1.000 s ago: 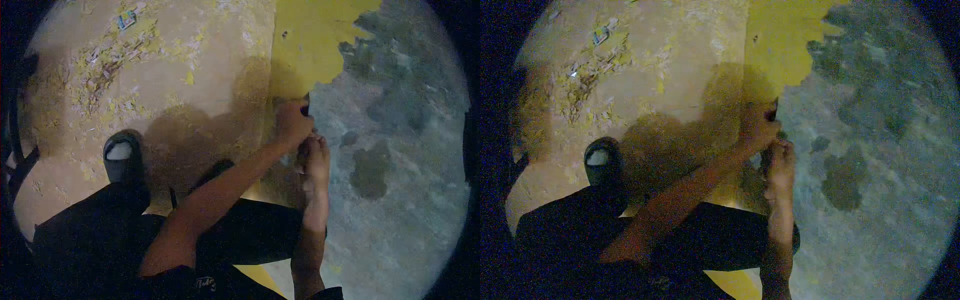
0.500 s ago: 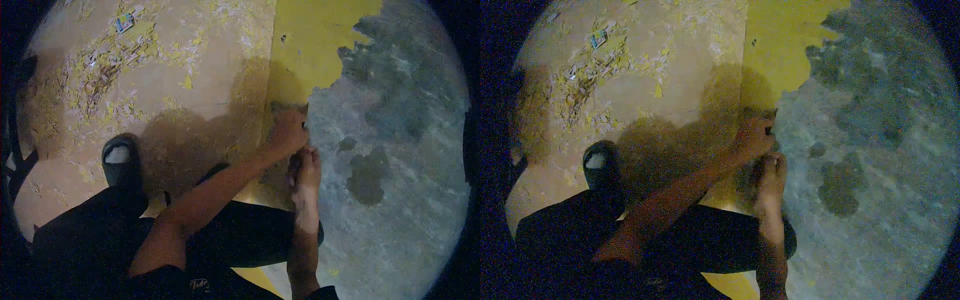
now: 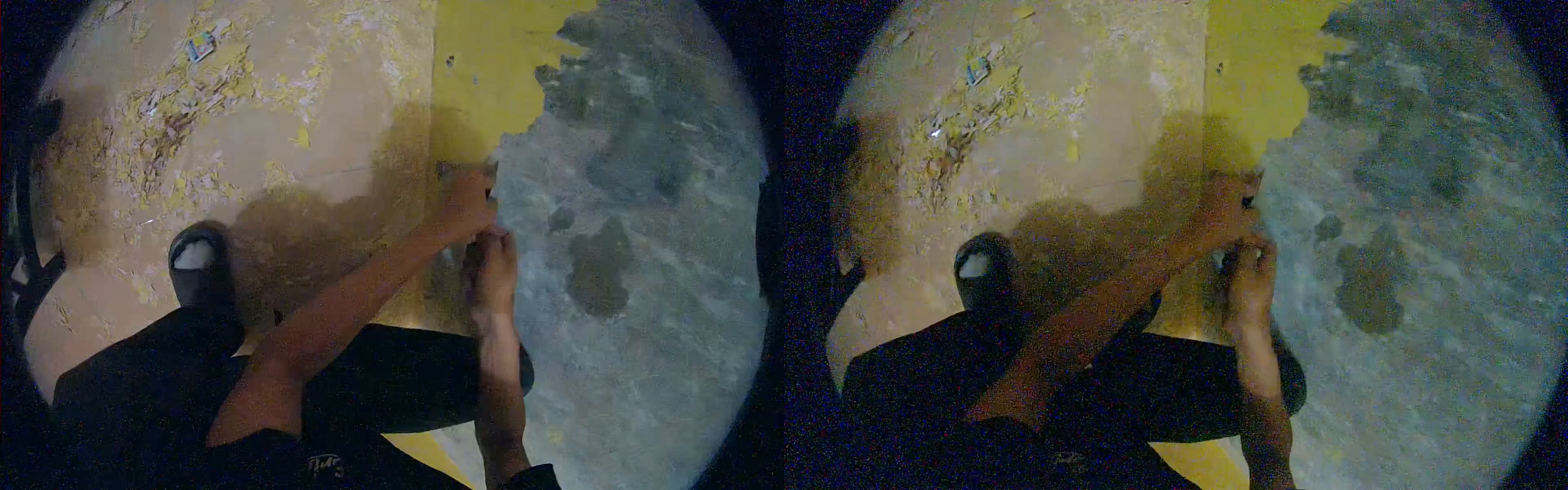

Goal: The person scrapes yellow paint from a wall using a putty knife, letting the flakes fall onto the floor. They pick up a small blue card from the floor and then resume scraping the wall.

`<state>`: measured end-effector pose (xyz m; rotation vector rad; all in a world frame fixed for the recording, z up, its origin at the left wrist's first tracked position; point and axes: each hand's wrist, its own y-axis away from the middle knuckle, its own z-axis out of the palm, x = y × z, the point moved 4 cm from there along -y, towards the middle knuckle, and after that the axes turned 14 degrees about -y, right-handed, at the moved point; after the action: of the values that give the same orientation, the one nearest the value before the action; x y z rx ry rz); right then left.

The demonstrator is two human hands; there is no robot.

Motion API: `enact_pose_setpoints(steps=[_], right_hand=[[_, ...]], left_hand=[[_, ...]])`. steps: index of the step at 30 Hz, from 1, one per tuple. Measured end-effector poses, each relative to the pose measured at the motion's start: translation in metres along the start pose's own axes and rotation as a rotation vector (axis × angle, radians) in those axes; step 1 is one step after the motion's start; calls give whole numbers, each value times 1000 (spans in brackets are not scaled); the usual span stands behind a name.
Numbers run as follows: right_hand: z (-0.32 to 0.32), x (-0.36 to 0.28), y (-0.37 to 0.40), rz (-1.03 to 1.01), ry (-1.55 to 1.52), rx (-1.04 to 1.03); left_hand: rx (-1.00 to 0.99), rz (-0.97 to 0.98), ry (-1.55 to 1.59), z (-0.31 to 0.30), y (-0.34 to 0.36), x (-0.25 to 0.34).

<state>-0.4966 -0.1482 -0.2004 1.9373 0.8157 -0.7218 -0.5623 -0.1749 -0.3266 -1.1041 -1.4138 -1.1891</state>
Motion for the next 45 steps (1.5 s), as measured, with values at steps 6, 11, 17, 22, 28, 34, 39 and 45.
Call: enact_pose_setpoints(steps=[6, 11, 17, 22, 28, 34, 39, 45], right_hand=[[-18, 25, -12, -97, 63, -60], [-29, 47, -29, -173, 200, -57], [-29, 60, -39, -209, 277, -51], [-35, 67, -44, -204, 267, 12], [-26, 72, -52, -196, 286, -8], [-4, 54, -27, -366, 402, -18], [3, 38, -23, -119, 351, -16], [-2, 42, -34, -218, 360, -5]], left_hand=[[37, 133, 20, -8, 6, 9], [-221, -55, -158, 9, 1, -8], [22, -18, -67, 9, 7, -20], [-93, 64, -177, -5, 9, -5], [-198, -161, 66, 4, 4, -26], [-225, -202, 36, 24, -4, -69], [-135, -130, 64, -22, 4, -18], [-23, -32, -74, 5, -2, -39]])
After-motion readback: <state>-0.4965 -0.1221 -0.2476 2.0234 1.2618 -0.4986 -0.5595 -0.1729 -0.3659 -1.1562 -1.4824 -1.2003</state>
